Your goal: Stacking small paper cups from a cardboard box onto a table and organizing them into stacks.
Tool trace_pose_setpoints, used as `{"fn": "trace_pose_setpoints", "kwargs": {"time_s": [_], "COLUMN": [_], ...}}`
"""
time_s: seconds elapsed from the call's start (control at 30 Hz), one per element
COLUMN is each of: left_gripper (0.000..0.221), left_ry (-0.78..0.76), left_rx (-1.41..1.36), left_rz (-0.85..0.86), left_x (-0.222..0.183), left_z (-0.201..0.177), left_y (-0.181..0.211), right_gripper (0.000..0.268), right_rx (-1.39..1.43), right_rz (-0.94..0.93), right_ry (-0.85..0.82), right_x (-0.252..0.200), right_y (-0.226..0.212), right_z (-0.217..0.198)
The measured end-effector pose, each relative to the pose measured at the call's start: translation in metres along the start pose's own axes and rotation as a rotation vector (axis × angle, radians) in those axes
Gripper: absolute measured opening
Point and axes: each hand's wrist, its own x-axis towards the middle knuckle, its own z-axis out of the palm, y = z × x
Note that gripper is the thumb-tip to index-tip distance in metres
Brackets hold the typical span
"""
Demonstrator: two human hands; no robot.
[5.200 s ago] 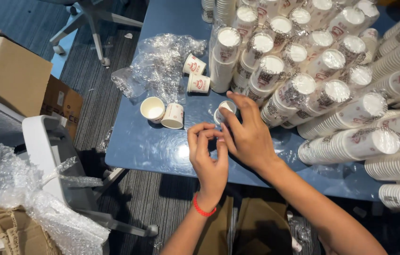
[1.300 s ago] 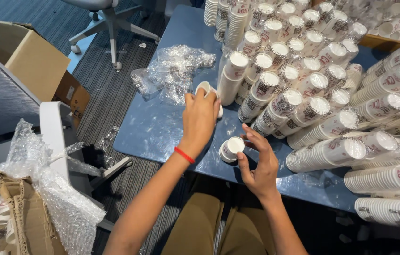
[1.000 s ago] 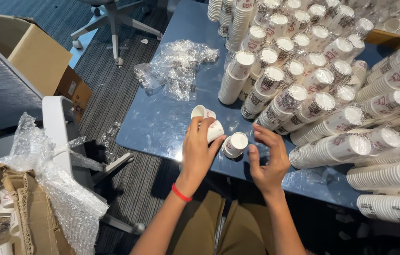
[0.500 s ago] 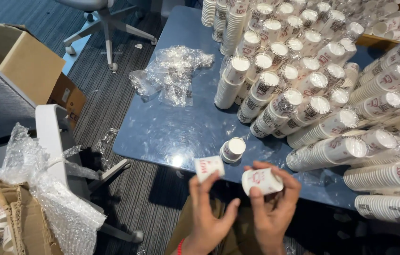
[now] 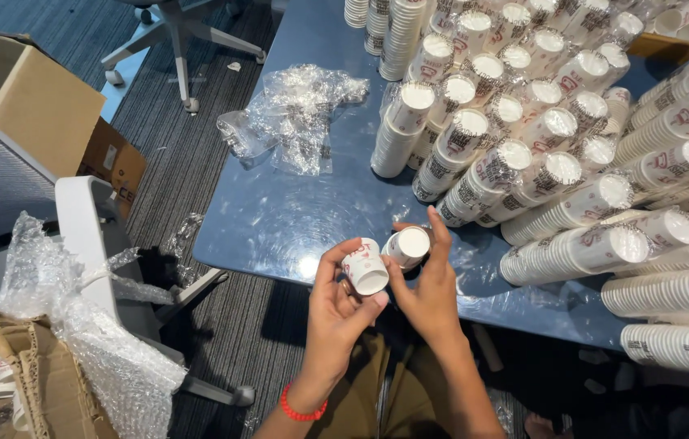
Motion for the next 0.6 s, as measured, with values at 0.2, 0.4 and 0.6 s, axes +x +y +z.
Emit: {"fn": "trace_pose_setpoints", "kwargs": {"time_s": [0.2,0.4,0.6], "left_gripper": [0.062,0.035,0.053], "left_ry": [-0.114,-0.135,-0.128], "left_rx": [0.312,0.317,-0.327], "left_rz": [0.169,-0.008,-0.128], "left_x": [0.025,0.052,0.056], "left_z": [0.012,0.021,0.009], "left_y": [0.007,0.005,0.009], "right_gripper": [0.114,0.106,0.095], "right_rx": [0.033,0.010,-0.015], "right_rz": [0.016,0.258,0.072], "right_ry": [-0.118,-0.125,-0.077], "right_x": [0.003,0.001,0.004], "right_y": [-0.003,0.008,0.004], "right_z": [-0.003,0.000,-0.001]}}
